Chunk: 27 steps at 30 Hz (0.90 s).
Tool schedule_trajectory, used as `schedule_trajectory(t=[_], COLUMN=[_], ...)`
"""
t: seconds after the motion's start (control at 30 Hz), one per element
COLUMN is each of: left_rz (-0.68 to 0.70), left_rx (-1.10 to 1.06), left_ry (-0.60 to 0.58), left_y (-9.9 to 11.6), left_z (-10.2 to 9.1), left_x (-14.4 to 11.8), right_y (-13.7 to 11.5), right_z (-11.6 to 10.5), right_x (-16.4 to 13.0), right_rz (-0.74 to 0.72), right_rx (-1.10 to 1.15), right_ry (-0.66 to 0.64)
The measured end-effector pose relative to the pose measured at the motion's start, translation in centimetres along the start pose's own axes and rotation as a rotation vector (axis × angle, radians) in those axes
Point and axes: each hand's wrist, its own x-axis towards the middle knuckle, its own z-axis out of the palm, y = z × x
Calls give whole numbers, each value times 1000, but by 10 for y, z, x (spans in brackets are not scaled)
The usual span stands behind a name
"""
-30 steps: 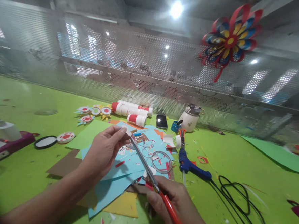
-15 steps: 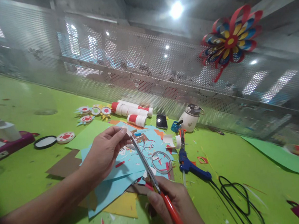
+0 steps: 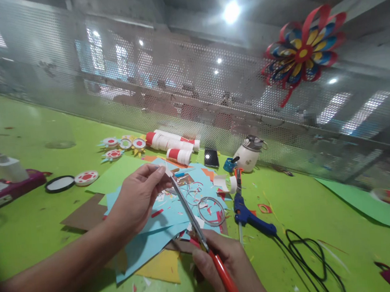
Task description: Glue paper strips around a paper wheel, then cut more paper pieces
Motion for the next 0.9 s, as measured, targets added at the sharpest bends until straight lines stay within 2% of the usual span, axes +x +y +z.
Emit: schedule_trajectory(t=[0.7,0.9], left_rz=[-15,-6], left_rx=[4,2], left_ry=[15,32], left_y=[1,0], left_z=[2,2], left_x=[0,-1], right_y=[0,8], right_z=[5,4], right_x=[-1,-1], right_rz=[37,-13], right_rx=[75,-9], right_ry=[42,42])
